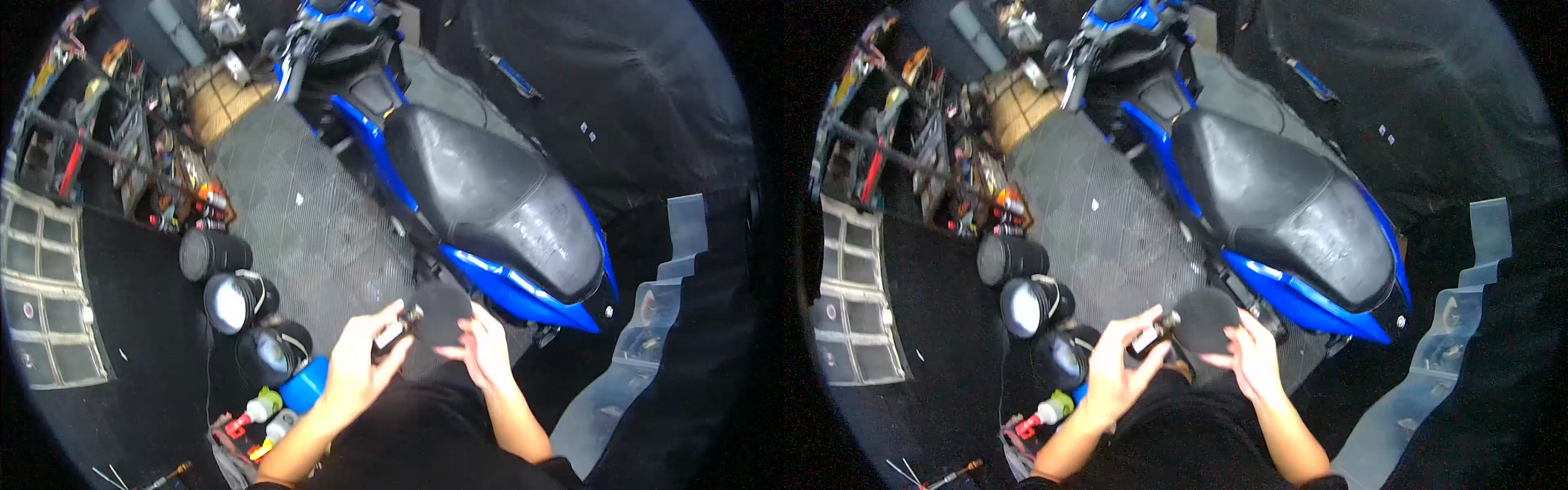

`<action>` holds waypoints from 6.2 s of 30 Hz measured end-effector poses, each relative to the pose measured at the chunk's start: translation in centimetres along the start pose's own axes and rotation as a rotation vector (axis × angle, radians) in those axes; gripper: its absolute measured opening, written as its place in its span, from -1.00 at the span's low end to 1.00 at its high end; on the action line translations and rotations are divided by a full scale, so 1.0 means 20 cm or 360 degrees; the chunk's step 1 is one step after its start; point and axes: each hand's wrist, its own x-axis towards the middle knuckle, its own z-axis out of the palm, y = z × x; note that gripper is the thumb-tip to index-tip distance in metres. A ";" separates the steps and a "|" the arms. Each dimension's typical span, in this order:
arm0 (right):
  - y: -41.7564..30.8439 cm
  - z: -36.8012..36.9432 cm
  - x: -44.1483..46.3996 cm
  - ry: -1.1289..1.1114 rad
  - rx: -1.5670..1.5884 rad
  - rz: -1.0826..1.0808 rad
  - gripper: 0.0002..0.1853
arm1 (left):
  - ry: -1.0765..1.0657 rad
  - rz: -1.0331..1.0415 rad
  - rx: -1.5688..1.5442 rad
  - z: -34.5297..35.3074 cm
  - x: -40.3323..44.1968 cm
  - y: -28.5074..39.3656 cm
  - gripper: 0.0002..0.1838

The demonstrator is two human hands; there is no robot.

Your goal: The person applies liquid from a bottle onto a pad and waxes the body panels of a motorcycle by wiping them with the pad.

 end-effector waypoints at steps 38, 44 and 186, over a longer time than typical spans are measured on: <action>0.00 1.36 1.41 0.0587 0.0634 -0.0489 -0.58 | -0.1065 0.0805 0.0402 -0.67 2.10 -0.74 -0.59; 0.07 1.64 1.44 0.0917 0.1058 -0.0663 -0.54 | -0.1536 0.1128 0.0259 -0.66 2.38 -0.90 -0.56; 0.57 -0.26 1.20 0.3315 0.0691 -0.1934 -0.63 | -0.2443 0.0723 0.0133 0.19 1.62 -1.30 -0.43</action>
